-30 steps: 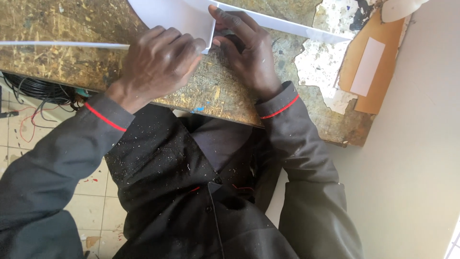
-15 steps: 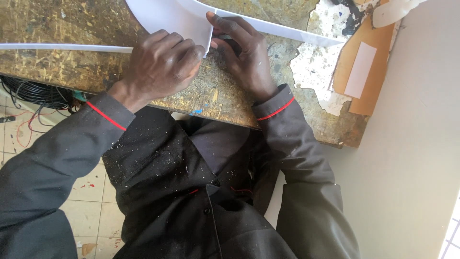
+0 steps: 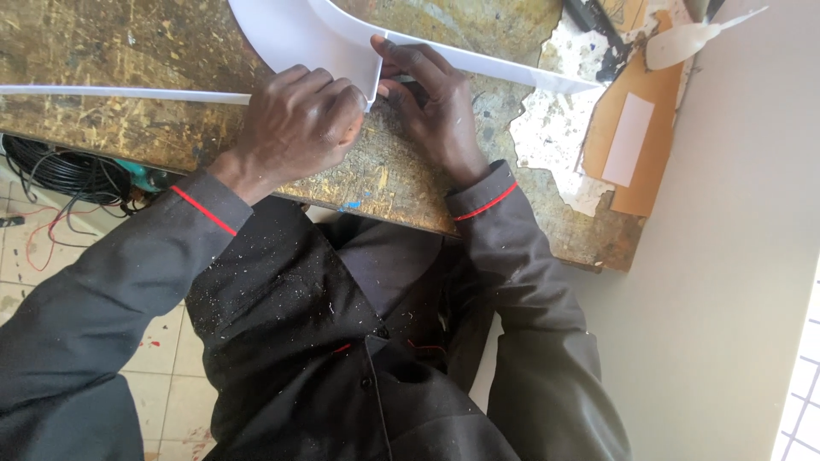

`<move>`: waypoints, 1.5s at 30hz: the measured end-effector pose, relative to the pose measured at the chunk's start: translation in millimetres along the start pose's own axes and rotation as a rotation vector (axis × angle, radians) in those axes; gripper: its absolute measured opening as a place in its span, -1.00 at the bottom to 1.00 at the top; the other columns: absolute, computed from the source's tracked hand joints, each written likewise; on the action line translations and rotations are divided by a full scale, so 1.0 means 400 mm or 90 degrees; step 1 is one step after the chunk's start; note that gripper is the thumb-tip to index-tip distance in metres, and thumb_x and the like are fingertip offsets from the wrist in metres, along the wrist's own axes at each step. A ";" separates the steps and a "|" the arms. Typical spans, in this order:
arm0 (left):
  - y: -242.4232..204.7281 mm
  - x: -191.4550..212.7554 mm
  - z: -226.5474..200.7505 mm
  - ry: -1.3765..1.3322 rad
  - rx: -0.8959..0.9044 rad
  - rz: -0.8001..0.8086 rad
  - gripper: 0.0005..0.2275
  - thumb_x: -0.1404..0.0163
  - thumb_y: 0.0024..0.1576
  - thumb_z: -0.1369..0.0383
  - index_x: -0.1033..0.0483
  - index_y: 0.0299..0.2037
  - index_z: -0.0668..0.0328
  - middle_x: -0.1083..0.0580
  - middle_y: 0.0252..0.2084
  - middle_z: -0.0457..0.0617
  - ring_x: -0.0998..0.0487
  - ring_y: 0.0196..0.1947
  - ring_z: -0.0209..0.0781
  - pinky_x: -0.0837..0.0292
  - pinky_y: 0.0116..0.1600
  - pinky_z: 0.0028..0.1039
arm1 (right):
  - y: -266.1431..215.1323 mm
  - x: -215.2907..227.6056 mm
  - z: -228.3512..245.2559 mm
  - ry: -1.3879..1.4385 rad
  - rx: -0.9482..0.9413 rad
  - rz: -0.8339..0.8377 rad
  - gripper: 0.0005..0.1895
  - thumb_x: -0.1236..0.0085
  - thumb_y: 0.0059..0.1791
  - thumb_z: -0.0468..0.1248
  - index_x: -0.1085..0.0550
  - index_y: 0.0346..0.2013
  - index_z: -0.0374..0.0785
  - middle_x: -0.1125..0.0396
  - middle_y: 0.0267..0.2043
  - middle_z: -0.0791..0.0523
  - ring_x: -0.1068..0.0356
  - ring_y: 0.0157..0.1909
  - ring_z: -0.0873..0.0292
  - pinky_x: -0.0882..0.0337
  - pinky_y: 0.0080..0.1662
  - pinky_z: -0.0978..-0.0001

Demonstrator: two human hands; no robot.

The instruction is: The person aligns a white plastic strip with a curved white plastic piece on a workbench. They use a soldering iron to heat the joint between the two pieces, then press them together to bond. The person repeats this process for another section of the assembly.

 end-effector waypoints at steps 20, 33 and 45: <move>-0.003 -0.001 -0.004 -0.007 0.025 0.002 -0.72 -0.38 0.26 0.40 -0.45 -0.08 -0.08 -0.50 -0.38 -0.29 -0.47 -0.44 -0.38 -0.38 -0.32 -0.49 | -0.007 -0.010 0.007 0.007 -0.004 -0.007 -0.58 -0.28 0.31 -0.34 -0.45 0.47 -0.20 -0.45 0.16 0.01 -0.64 0.12 0.08 -0.80 0.19 0.32; 0.002 0.008 -0.007 -0.004 0.030 -0.005 -0.70 -0.41 0.23 0.41 -0.46 -0.11 -0.06 -0.54 -0.37 -0.29 -0.47 -0.45 -0.41 -0.36 -0.35 -0.52 | -0.001 -0.008 0.014 0.009 -0.007 0.009 -0.56 -0.24 0.30 -0.38 -0.41 0.49 -0.25 -0.43 0.17 -0.03 -0.63 0.15 0.00 -0.82 0.22 0.22; 0.022 0.036 -0.004 -0.160 0.091 0.097 -0.63 -0.20 0.18 0.57 -0.43 0.16 0.14 -0.63 -0.12 -0.03 -0.66 -0.25 -0.17 -0.64 -0.17 -0.35 | -0.005 0.002 0.039 -0.087 -0.012 0.025 -0.62 0.05 0.42 -0.21 -0.38 0.55 -0.19 -0.48 0.17 -0.01 -0.54 0.10 0.03 -0.55 0.07 0.22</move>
Point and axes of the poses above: each hand's wrist, its own y-axis towards the middle knuckle, its own x-axis out of the back of the hand, z = x × y, the point moved 5 cm from there along y, towards the middle knuckle
